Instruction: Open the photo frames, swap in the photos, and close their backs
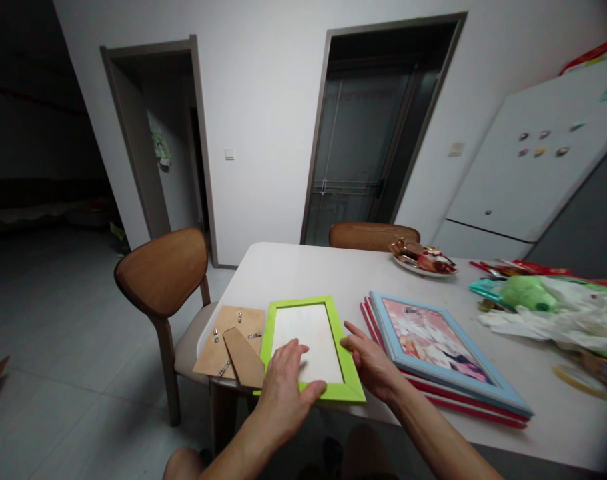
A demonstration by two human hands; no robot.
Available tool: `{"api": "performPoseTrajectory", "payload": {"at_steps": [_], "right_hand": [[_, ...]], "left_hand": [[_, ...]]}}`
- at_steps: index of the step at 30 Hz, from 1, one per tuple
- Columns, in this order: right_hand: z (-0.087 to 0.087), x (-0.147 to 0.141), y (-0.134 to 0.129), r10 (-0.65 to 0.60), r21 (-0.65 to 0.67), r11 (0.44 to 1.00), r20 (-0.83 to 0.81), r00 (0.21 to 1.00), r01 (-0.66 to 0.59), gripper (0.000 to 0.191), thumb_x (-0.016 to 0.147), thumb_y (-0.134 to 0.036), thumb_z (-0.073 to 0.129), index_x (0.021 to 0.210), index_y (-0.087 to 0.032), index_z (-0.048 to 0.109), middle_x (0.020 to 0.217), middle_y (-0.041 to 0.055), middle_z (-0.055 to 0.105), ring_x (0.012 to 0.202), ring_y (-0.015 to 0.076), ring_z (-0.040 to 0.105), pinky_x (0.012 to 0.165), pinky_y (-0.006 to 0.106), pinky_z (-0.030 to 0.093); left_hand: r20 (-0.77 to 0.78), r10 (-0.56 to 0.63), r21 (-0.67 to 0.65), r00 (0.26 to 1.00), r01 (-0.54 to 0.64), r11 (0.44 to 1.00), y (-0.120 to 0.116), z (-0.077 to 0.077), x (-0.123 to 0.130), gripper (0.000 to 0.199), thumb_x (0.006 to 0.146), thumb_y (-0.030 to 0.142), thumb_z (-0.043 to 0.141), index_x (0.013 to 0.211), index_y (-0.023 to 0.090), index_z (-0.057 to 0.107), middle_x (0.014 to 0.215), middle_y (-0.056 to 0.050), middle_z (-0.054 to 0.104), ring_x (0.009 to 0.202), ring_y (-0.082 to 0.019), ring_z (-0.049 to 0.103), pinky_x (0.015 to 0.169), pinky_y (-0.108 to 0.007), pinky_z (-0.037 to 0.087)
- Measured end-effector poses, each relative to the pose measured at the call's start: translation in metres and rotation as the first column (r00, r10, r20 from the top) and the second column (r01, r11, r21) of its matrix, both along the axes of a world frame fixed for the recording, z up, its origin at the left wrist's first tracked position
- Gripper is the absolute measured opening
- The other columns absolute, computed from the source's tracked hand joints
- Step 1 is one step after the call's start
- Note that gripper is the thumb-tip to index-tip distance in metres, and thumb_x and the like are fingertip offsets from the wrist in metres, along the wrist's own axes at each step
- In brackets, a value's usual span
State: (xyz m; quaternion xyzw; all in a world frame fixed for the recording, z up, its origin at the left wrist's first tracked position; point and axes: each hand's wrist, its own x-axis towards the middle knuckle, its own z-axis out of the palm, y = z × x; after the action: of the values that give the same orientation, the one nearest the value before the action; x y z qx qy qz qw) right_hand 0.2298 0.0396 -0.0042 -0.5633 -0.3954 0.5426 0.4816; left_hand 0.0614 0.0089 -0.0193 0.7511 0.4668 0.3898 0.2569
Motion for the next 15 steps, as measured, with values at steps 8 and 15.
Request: {"api": "performPoseTrajectory", "payload": {"at_steps": [8,15], "right_hand": [[0.027,-0.008,-0.005,-0.065,-0.019,0.998,-0.353,0.933,0.062,0.066,0.059,-0.012,0.047,0.121,-0.021,0.026,0.070,-0.0023,0.056,0.047,0.0080,0.050,0.044,0.018,0.040],[0.009,0.001,0.004,0.007,0.092,0.996,0.058,0.998,-0.012,0.063,0.061,-0.023,0.057,0.119,-0.015,0.036,0.060,-0.0034,0.053,0.045,0.0094,0.048,0.042,0.020,0.036]], "left_hand": [[-0.063,-0.033,0.144,0.997,0.041,0.989,0.004,0.012,0.014,0.058,0.064,0.024,0.063,0.117,0.016,0.040,0.123,-0.012,0.043,0.114,-0.026,0.037,0.097,-0.041,0.031],[-0.001,0.191,0.283,0.982,-0.183,0.942,0.010,0.030,-0.014,0.049,0.071,0.007,0.039,0.118,0.019,0.036,0.086,-0.004,0.055,0.080,-0.017,0.054,0.076,-0.031,0.044]]}}
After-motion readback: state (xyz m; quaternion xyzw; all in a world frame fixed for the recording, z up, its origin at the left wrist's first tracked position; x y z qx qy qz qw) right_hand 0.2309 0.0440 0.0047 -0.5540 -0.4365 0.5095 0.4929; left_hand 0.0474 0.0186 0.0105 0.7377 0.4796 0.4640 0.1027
